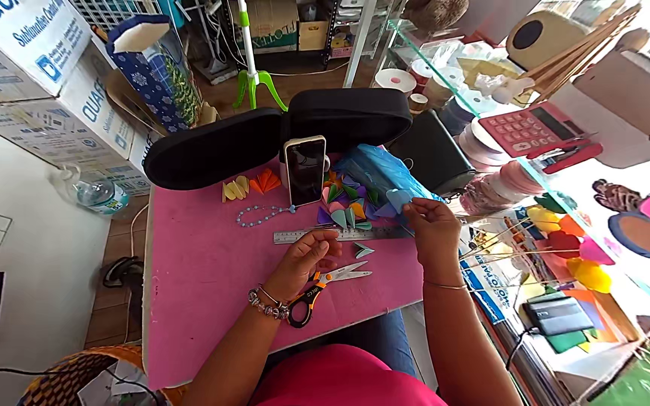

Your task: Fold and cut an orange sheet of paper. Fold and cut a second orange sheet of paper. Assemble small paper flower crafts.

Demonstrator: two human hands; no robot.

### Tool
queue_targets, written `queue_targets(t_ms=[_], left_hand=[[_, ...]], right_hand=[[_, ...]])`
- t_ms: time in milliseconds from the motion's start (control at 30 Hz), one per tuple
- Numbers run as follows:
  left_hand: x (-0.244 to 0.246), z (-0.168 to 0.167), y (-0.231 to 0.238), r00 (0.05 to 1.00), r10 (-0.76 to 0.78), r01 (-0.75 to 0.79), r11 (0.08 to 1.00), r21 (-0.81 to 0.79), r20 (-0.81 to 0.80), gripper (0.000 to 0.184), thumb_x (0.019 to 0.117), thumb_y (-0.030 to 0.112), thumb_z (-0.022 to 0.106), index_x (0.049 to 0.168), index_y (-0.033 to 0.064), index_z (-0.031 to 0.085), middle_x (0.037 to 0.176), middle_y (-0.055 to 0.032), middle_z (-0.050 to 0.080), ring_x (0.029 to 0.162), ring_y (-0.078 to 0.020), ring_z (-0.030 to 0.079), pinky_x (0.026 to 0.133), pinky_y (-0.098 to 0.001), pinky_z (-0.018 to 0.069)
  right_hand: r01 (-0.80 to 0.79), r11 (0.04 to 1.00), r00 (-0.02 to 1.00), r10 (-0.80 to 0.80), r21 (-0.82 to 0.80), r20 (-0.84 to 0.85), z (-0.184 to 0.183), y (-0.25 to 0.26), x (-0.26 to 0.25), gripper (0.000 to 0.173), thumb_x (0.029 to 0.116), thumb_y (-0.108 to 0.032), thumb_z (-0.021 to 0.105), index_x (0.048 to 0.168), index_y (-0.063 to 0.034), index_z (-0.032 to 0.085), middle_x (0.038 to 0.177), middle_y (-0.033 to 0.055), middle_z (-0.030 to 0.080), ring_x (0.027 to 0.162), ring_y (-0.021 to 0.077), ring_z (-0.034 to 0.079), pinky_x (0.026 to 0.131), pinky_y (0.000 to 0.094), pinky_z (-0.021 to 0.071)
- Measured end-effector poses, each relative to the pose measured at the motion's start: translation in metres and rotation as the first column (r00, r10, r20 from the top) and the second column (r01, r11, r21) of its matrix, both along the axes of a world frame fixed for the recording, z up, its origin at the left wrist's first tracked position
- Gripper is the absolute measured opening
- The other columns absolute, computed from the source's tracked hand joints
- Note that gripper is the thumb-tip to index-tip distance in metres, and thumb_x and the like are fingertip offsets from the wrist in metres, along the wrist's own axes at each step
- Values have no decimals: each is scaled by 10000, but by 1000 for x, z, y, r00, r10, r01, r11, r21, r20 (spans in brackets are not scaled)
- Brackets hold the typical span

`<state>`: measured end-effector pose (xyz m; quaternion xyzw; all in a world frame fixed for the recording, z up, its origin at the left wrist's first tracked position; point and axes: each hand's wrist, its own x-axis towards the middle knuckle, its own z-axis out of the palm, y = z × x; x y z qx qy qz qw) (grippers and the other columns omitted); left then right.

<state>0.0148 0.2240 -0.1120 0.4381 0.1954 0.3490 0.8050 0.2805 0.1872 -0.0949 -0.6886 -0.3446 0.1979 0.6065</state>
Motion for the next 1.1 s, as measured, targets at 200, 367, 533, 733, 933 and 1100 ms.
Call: queue_targets(t_ms=[200,367,533,733,933,1100], left_hand=[[0,1,0,999,8,-6,998,-56,34,311,1079,136,414,1328,26,563,1296,-82,661,1173,-213,659,982,-391,554],[4,1,-1,993,16,10,977,-212,119,423,1089,155,378,1498,47,388,1459,-115,563,1272,-256,613,1041,-415,522],[4,1,0,975,77,13,915,-404,207,402,1113,177,319,1509,120,352,1391,-129,606,1177,-281,670,961,-421,572],[-1,7,5,955,223,-82,830,-552,194,338,1123,194,309,1324,68,551,1136,-150,693,974,-272,732,849,-401,624],[-4,9,4,963,175,-29,827,-561,207,413,1130,255,256,1247,74,608,936,-89,693,781,-186,724,650,-301,626],[-6,3,6,969,135,-5,847,-531,206,394,1115,227,260,1257,92,602,944,-89,689,816,-215,715,719,-356,624]], right_hand=[[12,996,996,-4,83,-89,2,3,-3,247,917,0,695,1150,15,612,953,36,692,802,64,683,732,248,596],[-244,968,954,250,60,-165,15,-8,-46,224,926,-7,667,1141,15,606,946,49,702,778,116,702,684,299,622],[-467,883,884,468,52,-4,14,-16,-71,182,960,-71,670,1117,21,679,1050,77,737,868,108,727,749,267,626],[-41,933,839,226,-358,494,12,-18,-2,247,1007,-154,611,1172,1,709,1100,187,719,956,311,708,871,517,563],[-101,859,814,362,-502,455,6,-23,-7,238,988,-134,630,1169,-3,712,1122,188,710,1017,330,679,924,523,533],[-149,916,759,347,-372,551,-1,-22,-22,224,984,-119,617,1142,-21,741,1124,186,716,1037,360,663,920,518,523]])
